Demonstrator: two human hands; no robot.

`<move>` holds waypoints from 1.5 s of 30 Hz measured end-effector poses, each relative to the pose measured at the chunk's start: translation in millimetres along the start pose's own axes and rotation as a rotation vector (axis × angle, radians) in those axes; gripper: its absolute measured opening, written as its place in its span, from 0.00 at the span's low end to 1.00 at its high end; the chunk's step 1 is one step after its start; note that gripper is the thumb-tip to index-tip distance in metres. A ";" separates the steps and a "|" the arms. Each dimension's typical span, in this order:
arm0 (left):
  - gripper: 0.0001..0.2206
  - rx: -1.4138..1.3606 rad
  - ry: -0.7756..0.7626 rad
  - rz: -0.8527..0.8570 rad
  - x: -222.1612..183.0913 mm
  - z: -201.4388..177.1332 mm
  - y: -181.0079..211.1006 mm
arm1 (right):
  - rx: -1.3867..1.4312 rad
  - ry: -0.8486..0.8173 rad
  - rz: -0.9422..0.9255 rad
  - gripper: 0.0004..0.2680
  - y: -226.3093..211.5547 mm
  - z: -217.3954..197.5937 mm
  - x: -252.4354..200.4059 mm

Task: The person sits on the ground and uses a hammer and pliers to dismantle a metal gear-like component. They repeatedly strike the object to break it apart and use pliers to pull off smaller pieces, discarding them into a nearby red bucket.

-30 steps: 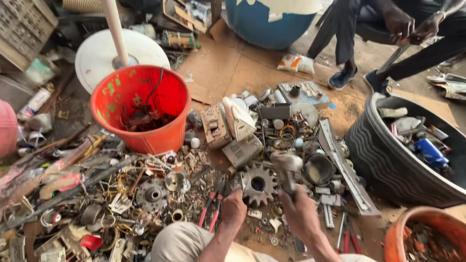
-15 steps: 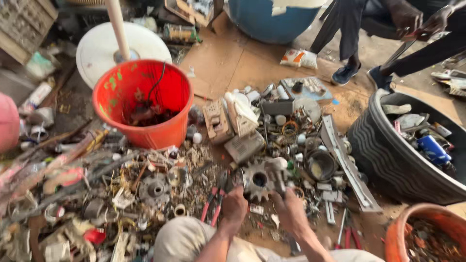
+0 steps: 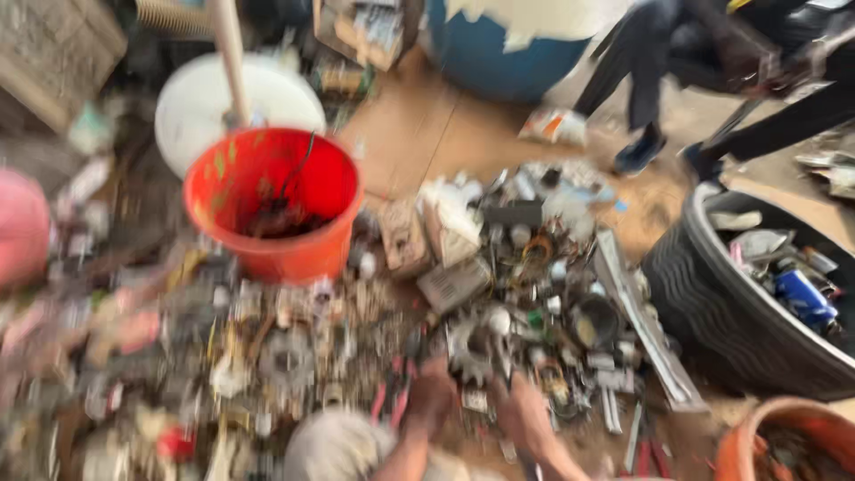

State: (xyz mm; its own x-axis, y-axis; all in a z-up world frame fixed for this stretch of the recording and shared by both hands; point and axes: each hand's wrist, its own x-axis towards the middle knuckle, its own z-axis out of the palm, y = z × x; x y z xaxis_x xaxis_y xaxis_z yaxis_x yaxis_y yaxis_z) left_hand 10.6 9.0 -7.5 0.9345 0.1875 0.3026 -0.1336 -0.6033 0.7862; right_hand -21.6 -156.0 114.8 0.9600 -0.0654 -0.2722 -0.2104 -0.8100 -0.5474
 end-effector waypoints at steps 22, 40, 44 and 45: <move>0.08 0.083 -0.003 -0.078 -5.5 -1.9 -3.8 | 0.264 0.284 -0.466 0.05 -39.8 -71.2 -35.6; 0.05 0.092 -0.127 -0.149 0.3 -10.4 4.0 | 0.423 0.198 -0.215 0.09 -48.6 -107.4 -42.6; 0.05 0.118 -0.099 -0.163 -1.7 2.6 -2.2 | 0.627 0.453 -0.769 0.11 -17.0 -92.2 -28.1; 0.05 0.129 -0.107 -0.160 -2.1 1.9 -2.6 | 0.535 0.453 -0.753 0.12 -5.9 -67.8 -19.1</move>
State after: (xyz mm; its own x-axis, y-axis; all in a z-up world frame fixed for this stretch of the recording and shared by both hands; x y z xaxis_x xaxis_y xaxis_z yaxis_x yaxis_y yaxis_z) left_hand 9.6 8.7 -11.2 0.9708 0.2101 0.1155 0.0562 -0.6680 0.7420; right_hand -26.2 -189.5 176.9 0.8334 0.0480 0.5507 0.5263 -0.3735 -0.7639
